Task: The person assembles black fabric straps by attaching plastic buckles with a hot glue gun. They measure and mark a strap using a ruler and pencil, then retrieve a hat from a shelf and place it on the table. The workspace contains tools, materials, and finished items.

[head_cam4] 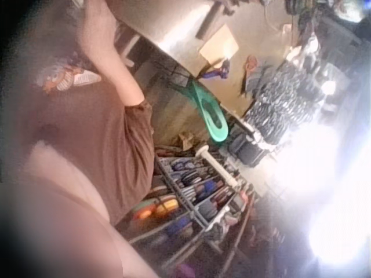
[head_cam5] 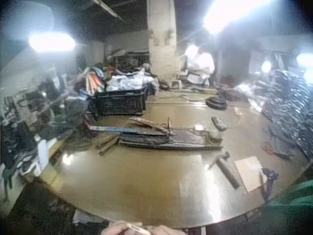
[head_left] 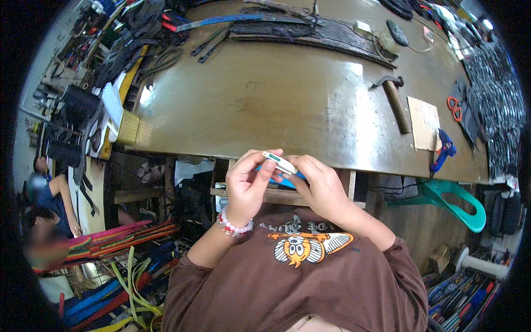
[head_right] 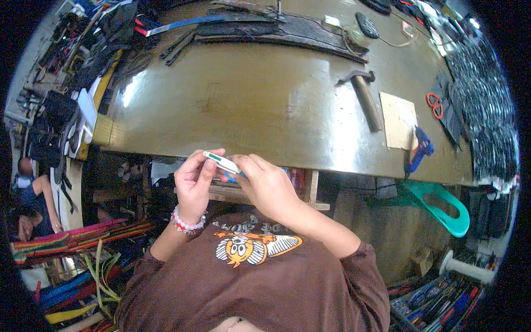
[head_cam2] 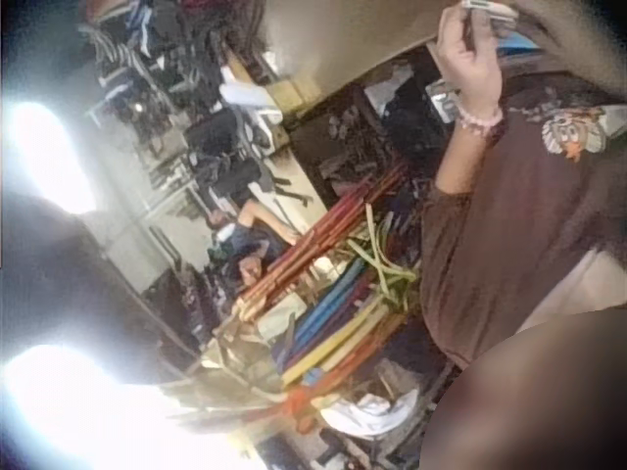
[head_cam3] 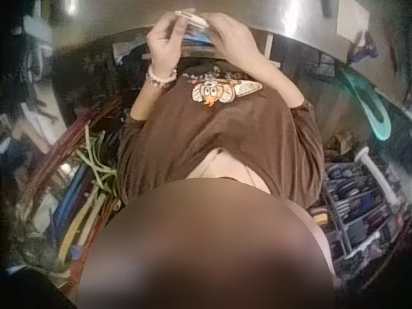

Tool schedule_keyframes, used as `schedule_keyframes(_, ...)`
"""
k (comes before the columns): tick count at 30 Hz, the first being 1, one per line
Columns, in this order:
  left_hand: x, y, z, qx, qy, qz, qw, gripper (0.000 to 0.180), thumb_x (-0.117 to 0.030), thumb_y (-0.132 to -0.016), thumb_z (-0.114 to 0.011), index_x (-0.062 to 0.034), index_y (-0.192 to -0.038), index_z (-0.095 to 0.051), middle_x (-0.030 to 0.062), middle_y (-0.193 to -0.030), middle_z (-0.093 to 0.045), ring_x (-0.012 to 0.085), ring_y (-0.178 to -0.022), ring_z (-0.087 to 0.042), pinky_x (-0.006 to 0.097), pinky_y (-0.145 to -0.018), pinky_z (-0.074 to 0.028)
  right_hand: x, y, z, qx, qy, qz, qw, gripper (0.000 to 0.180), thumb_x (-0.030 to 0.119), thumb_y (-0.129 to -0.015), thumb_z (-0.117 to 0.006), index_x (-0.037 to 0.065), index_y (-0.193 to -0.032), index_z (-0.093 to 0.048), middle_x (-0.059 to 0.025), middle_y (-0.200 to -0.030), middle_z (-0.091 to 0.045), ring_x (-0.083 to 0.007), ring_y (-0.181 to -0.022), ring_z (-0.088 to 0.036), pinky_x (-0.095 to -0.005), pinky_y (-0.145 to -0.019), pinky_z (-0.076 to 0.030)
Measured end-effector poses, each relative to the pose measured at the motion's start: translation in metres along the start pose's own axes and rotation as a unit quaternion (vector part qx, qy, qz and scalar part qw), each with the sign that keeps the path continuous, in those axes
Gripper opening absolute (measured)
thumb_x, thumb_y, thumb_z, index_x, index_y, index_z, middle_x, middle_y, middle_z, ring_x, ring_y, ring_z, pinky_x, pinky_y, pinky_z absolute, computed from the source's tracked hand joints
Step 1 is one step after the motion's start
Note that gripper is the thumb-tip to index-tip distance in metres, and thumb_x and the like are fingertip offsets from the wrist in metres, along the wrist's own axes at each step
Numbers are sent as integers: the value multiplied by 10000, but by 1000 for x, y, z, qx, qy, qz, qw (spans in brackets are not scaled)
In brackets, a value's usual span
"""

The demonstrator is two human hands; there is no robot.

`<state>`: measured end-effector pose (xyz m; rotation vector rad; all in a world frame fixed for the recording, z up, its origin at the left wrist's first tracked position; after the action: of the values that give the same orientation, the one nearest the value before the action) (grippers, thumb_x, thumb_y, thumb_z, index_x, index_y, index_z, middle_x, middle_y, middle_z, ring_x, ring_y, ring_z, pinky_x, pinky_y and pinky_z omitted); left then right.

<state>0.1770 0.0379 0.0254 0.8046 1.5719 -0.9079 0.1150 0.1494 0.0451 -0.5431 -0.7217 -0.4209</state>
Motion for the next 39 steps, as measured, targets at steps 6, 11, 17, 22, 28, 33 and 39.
schedule_keyframes(6,-7,-2,-14,64,-177,-110,976,221,-95,-874,-583,-20,-1071,-646,62,-920,-538,137,-820,-547,242,-695,-466,-27,10,-5,55,-196,-165,965,260,215,-889,-531,9,-1047,-527,-189,-928,-608,-349,-868,-601,-372,-719,-485)
schedule_keyframes(11,-5,1,-29,68,-152,-114,979,226,-44,-842,-600,-68,-1057,-666,62,-911,-531,153,-832,-539,260,-718,-458,-39,14,-14,37,-362,-203,909,343,249,-908,-520,-50,-1071,-568,-146,-915,-643,-149,-860,-591,-306,-766,-464)
schedule_keyframes(17,-6,4,-29,64,-158,-114,979,241,-49,-836,-606,-70,-1071,-657,73,-938,-530,161,-847,-545,261,-725,-461,-44,16,-12,34,-319,-148,935,307,231,-893,-509,-52,-971,-599,-123,-814,-630,-143,-774,-576,-298,-710,-465)
schedule_keyframes(22,0,4,-31,68,-158,-127,977,215,-79,-820,-636,-33,-1029,-648,84,-977,-538,182,-913,-547,275,-760,-463,-51,20,-18,47,-328,-187,925,300,231,-888,-502,-41,-1000,-559,-96,-787,-588,-145,-722,-551,-299,-670,-458)
schedule_keyframes(28,-67,-15,150,-277,-144,-175,934,153,-168,-883,-599,-33,-954,-615,50,-888,-623,132,-814,-586,278,-728,-491,-28,19,8,45,-26,-60,997,615,361,-784,-645,54,-1274,-433,-172,-1200,-475,-326,-1156,-458,-418,-975,-357)
schedule_keyframes(33,-132,-10,370,-496,-361,-263,745,276,-231,-901,-578,21,-1004,-624,75,-888,-636,112,-765,-603,251,-680,-509,-42,57,10,192,215,-35,957,848,261,-587,-804,194,-1331,-403,-162,-1362,-344,-358,-1299,-288,-537,-1062,-205)
schedule_keyframes(39,-59,-43,410,-411,-522,-166,729,296,-192,-865,-602,-42,-1116,-553,134,-939,-650,238,-860,-606,354,-781,-473,-84,103,28,170,294,-173,925,1039,252,-501,-834,263,-1394,-303,-143,-1463,-200,-356,-1366,-149,-625,-1056,-75)
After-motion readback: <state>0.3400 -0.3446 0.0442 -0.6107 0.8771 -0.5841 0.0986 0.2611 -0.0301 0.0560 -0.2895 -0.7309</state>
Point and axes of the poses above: each hand's wrist, its own y-axis away from the middle knuckle, its own z-axis out of the back of the hand, x = y × z, the point moved 8 cm from there along -y, towards the middle knuckle
